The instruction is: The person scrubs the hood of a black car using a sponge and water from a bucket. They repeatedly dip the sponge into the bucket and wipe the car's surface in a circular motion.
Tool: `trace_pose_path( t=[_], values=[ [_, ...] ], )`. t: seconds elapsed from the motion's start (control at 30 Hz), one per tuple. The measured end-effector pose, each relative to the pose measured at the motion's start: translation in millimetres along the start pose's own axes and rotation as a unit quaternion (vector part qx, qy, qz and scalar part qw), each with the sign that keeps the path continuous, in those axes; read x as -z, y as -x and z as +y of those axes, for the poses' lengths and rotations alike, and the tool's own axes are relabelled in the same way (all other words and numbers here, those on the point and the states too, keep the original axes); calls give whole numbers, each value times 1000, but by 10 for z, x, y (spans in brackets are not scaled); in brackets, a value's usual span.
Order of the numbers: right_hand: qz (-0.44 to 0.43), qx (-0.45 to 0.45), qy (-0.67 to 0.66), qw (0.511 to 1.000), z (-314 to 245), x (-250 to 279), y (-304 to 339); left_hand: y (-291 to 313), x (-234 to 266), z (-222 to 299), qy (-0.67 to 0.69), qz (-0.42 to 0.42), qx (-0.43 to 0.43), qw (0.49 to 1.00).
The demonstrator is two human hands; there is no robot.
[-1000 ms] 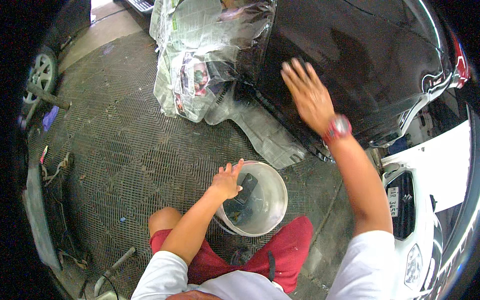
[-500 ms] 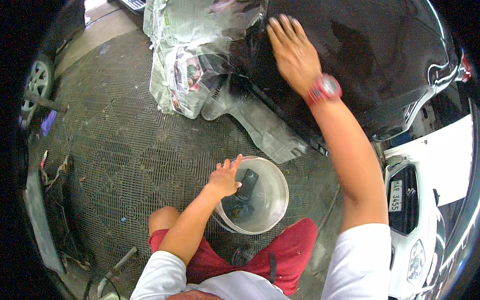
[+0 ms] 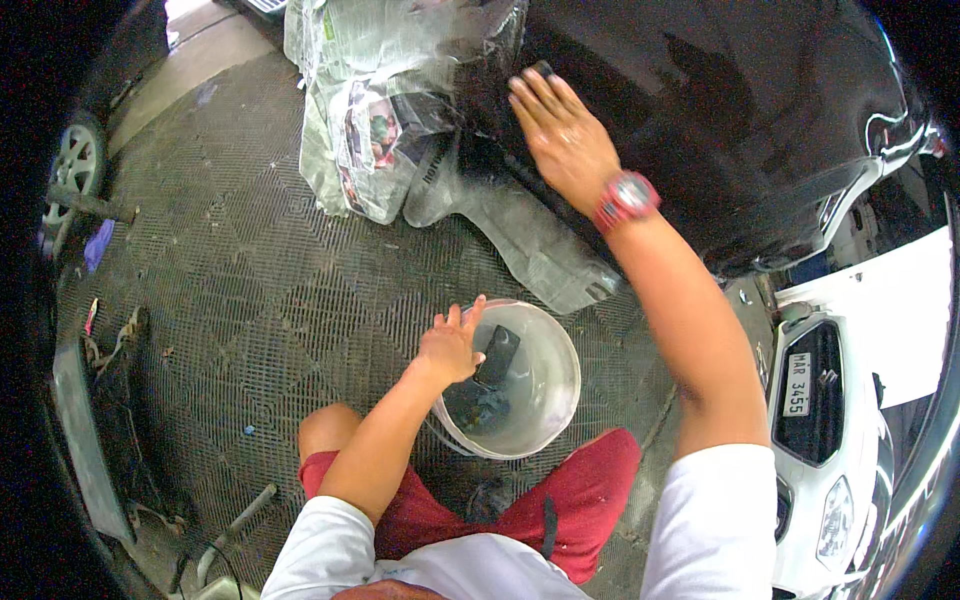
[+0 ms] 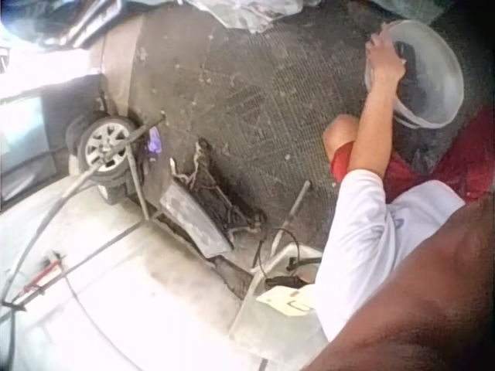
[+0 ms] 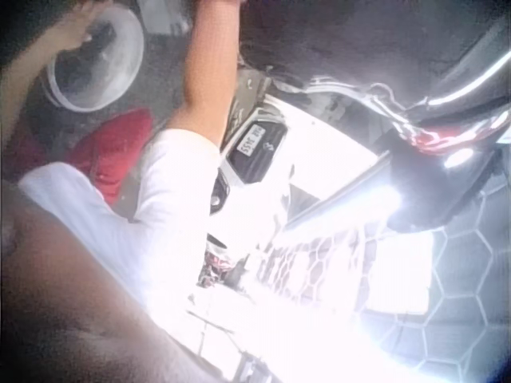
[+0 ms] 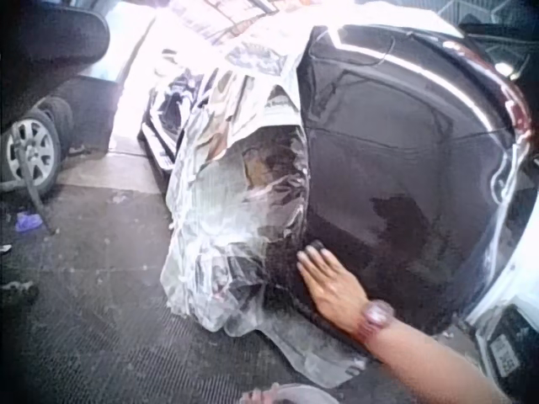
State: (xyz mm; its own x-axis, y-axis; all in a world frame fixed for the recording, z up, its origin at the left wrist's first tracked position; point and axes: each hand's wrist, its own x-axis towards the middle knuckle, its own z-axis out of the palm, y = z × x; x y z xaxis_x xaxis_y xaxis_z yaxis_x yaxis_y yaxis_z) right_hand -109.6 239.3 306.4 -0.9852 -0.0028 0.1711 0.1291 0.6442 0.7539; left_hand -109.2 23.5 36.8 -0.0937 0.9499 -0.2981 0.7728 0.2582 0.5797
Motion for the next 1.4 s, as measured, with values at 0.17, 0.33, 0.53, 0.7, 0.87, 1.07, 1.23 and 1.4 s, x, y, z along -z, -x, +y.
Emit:
trace_pose_path(
  t=[0.17,0.33,0.53,0.7,0.87,1.07,1.23,1.4],
  values=[
    [-23,24,-36,999,-171,-14,563,62,57,-162,-4,17,27,999],
    [-47,18,-35,998,-218,-83,711,7,5,-100,-25,14,31,999],
    [-18,12,-27,999,-311,-178,153,52,-20,-49,-27,14,19,999],
    [-80,16,-61,995,-359,-121,1231,34,68,-152,10,4,23,1000],
    [-32,6,-73,997,-391,-280,530,0,-12,-21,-41,31,25,998],
    [-25,-16,-104,994,-418,-108,874,41,57,-144,2,20,30,999],
    [-111,-26,-106,988,-287,47,1921,-29,27,-102,6,17,21,1000],
    [20,-60,-25,998,71,224,636,-47,35,-61,2,-1,29,1000]
  ],
)
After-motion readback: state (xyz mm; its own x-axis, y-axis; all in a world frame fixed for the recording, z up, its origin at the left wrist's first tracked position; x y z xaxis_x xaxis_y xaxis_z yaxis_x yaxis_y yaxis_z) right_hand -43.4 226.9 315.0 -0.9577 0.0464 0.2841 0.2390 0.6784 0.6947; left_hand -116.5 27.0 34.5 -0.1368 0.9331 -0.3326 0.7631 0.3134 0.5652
